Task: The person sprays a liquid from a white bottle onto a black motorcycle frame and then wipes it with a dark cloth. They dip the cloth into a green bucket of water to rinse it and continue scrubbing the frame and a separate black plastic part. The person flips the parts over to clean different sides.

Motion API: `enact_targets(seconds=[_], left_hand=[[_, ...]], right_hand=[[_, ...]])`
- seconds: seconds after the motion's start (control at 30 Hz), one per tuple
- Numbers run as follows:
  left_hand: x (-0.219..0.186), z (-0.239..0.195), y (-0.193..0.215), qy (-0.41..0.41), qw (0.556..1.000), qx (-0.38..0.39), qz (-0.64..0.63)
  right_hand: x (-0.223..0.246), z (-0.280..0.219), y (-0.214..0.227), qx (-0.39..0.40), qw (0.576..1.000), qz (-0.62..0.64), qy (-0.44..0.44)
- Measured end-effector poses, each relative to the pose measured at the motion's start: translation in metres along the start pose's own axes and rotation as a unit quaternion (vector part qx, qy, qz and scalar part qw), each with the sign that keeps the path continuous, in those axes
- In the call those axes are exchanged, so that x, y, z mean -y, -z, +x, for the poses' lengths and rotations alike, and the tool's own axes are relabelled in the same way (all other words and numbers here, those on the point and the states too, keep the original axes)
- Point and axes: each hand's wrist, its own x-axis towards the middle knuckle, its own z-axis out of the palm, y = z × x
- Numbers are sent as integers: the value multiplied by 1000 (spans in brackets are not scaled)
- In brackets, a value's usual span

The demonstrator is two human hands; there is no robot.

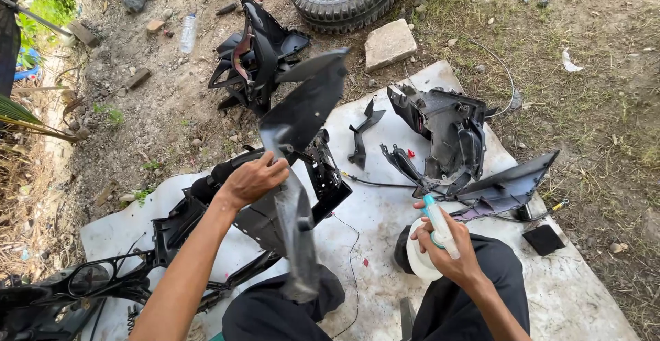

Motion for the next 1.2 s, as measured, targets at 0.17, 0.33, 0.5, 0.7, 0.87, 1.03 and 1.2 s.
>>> enact_targets(seconds=[0.17, 0.33, 0.5, 0.7, 0.87, 1.03, 1.2], left_hand=[[15, 4, 9, 48, 998, -27, 23], [31, 6, 12, 67, 996, -57, 27], [33, 26, 8, 2, 998, -65, -1], [23, 38, -2, 15, 1000, -6, -5], [18, 28, -11, 49, 995, 86, -11], [-6, 17, -50, 107, 975, 100, -165], [-34, 32, -38, 263, 882, 75, -384]], right_hand=[[4, 2, -8, 11, 1000, -6, 3], [2, 1, -13, 24, 1000, -3, -11], [2, 8, -22, 42, 999, -22, -5], [8, 7, -33, 53, 998, -17, 15], [7, 9, -42, 71, 997, -31, 31], [20, 21, -64, 87, 987, -81, 112], [29, 30, -87, 122, 985, -32, 120]])
